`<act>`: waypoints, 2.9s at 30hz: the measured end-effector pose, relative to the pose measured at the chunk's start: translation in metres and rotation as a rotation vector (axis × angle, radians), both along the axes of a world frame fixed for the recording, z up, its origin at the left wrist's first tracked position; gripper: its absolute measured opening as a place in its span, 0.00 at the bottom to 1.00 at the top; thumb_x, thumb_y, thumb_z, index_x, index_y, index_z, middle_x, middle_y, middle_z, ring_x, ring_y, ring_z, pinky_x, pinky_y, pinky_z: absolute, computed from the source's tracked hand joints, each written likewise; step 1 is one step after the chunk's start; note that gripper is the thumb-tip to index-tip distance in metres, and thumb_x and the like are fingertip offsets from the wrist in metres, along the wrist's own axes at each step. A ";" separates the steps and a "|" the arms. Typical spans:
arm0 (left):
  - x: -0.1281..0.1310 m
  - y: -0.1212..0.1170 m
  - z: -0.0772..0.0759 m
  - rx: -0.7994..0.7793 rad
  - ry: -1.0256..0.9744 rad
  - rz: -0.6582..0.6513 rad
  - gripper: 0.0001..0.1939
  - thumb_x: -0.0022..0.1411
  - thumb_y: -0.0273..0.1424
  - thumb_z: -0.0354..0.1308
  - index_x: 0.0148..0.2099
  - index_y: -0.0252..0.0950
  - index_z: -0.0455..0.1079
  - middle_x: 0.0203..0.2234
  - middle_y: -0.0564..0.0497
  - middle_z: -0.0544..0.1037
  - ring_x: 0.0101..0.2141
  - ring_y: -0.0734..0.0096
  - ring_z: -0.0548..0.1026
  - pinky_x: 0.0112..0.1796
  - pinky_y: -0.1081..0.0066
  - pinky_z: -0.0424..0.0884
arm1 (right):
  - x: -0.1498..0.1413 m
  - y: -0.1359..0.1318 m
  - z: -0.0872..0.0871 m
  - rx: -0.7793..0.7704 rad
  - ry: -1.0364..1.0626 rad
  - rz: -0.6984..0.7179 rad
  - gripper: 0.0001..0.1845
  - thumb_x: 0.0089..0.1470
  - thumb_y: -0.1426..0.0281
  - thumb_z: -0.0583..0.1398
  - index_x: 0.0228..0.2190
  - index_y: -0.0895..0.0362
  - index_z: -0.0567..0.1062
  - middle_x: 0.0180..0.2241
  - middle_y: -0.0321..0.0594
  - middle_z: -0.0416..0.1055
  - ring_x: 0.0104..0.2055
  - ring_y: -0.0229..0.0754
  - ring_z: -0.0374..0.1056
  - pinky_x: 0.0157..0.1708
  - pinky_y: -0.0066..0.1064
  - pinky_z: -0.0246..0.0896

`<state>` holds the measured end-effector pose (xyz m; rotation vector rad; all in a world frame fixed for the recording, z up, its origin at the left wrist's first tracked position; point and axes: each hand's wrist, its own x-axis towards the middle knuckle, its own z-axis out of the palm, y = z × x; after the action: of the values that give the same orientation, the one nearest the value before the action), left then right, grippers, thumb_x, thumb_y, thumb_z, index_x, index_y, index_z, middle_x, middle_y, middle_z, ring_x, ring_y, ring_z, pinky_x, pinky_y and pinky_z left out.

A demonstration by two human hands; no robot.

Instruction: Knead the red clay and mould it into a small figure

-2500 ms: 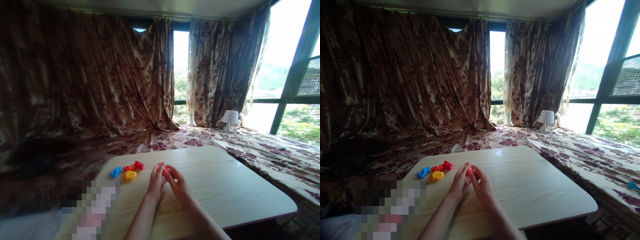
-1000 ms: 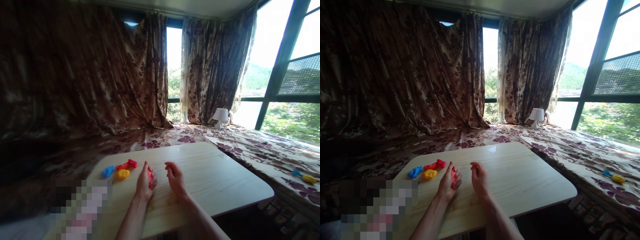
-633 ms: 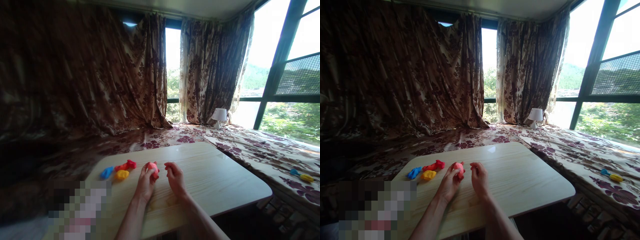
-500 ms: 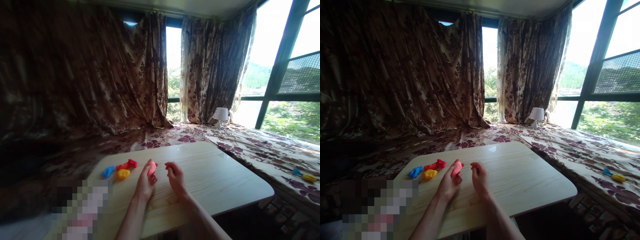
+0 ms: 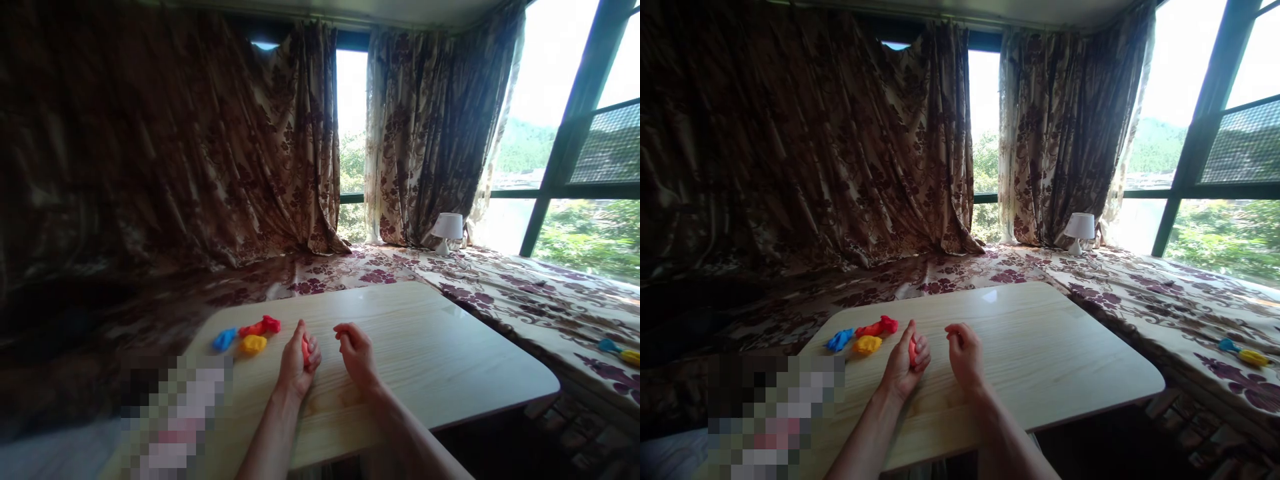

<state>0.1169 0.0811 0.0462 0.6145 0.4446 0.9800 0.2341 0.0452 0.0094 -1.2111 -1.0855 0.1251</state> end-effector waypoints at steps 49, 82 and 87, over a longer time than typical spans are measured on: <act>-0.003 0.006 -0.003 -0.066 -0.114 -0.020 0.16 0.57 0.40 0.57 0.26 0.35 0.60 0.16 0.59 0.64 0.09 0.88 0.54 0.09 0.84 0.49 | 0.000 -0.004 0.003 -0.026 0.007 0.003 0.12 0.46 0.74 0.51 0.26 0.58 0.74 0.23 0.36 0.70 0.21 0.35 0.63 0.21 0.25 0.58; 0.005 -0.001 -0.005 0.105 -0.271 -0.326 0.25 0.66 0.38 0.36 0.61 0.38 0.57 0.58 0.47 0.63 0.60 0.62 0.55 0.60 0.57 0.48 | -0.052 0.001 0.038 -0.333 -0.528 -0.070 0.27 0.58 0.68 0.47 0.58 0.63 0.58 0.61 0.49 0.52 0.65 0.46 0.41 0.61 0.45 0.40; -0.002 0.003 -0.006 0.063 -0.288 -0.242 0.27 0.65 0.41 0.37 0.61 0.36 0.57 0.59 0.44 0.62 0.61 0.58 0.53 0.60 0.54 0.47 | -0.056 -0.018 0.029 -0.377 -0.579 -0.052 0.28 0.59 0.70 0.45 0.60 0.65 0.54 0.62 0.50 0.47 0.65 0.46 0.41 0.61 0.44 0.40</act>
<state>0.1147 0.0836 0.0399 0.5585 0.0811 0.8372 0.1785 0.0277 0.0388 -1.6711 -1.5776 -0.0732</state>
